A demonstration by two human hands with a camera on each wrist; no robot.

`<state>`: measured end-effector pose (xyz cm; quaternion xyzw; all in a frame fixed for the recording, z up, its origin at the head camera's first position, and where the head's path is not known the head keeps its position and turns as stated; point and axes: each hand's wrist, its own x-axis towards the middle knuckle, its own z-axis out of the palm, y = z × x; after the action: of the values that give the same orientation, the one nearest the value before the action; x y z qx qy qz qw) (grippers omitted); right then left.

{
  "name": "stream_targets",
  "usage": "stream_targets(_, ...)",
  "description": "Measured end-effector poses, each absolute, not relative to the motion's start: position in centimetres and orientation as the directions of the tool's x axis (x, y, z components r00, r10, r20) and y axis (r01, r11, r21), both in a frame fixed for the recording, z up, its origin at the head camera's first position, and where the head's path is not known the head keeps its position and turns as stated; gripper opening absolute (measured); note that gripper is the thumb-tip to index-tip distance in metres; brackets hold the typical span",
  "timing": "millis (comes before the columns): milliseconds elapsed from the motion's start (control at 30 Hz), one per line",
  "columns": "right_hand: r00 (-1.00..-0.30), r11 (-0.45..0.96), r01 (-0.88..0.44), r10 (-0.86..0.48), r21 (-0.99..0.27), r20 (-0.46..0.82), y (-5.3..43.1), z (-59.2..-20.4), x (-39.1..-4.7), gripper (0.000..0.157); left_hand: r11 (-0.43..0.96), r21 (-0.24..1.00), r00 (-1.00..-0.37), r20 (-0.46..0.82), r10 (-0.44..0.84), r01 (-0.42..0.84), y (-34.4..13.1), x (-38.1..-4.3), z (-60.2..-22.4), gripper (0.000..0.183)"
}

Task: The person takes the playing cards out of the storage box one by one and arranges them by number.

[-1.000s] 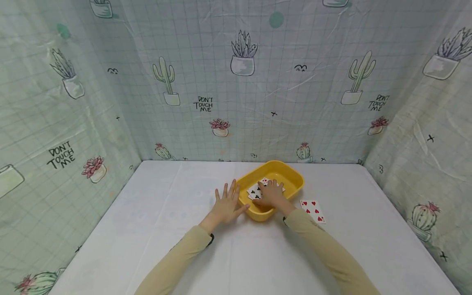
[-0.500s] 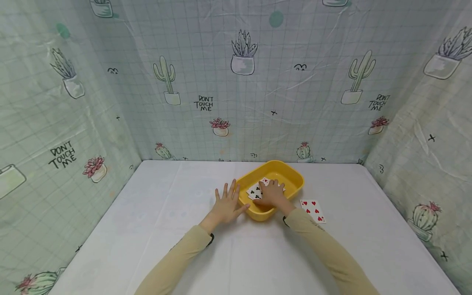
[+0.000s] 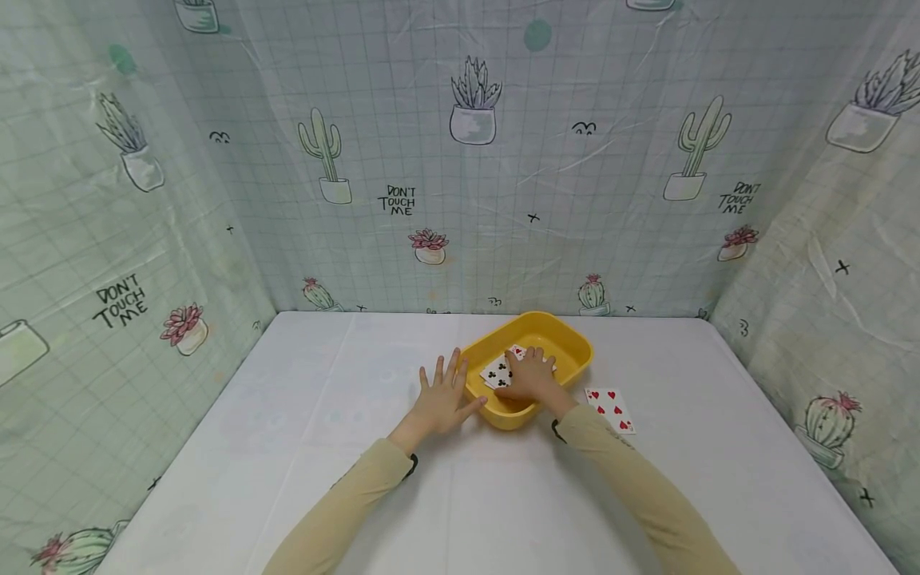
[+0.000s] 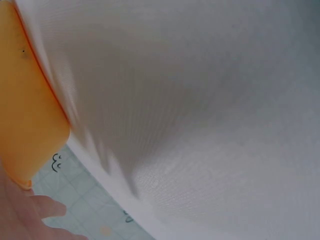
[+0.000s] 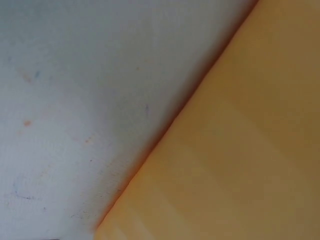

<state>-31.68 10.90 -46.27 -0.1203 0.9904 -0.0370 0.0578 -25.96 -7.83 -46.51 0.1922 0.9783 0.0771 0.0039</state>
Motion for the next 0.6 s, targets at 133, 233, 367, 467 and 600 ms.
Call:
stream_targets(133, -0.964, 0.966, -0.241, -0.249, -0.095, -0.090, 10.92, -46.08, -31.70, 0.085, 0.915, 0.157, -0.927, 0.012, 0.375, 0.372, -7.80, -25.93, -46.43, 0.085)
stream_targets(233, -0.963, 0.963, -0.246, -0.256, -0.108, -0.082, 11.00, -46.11, -31.79, 0.086, 0.914, 0.151, -0.925, 0.015, 0.379, 0.377, -7.80, -25.95, -46.45, 0.084)
stream_targets(367, -0.962, 0.959, -0.261, -0.268, -0.114, -0.055, 11.13, -46.06, -31.80, 0.089, 0.916, 0.133, -0.925, 0.021, 0.380, 0.379, -7.80, -26.01, -46.50, 0.084)
stream_targets(467, -0.961, 0.957, -0.270, -0.275, -0.107, -0.037, 11.27, -45.82, -31.69, 0.092, 0.917, 0.134, -0.926, 0.022, 0.376, 0.375, -7.78, -26.04, -46.55, 0.085)
stream_targets(600, -0.960, 0.956, -0.273, -0.278, -0.104, -0.029, 11.59, -45.44, -31.49, 0.096, 0.917, 0.140, -0.927, 0.028, 0.374, 0.374, -7.78, -26.10, -46.60, 0.085)
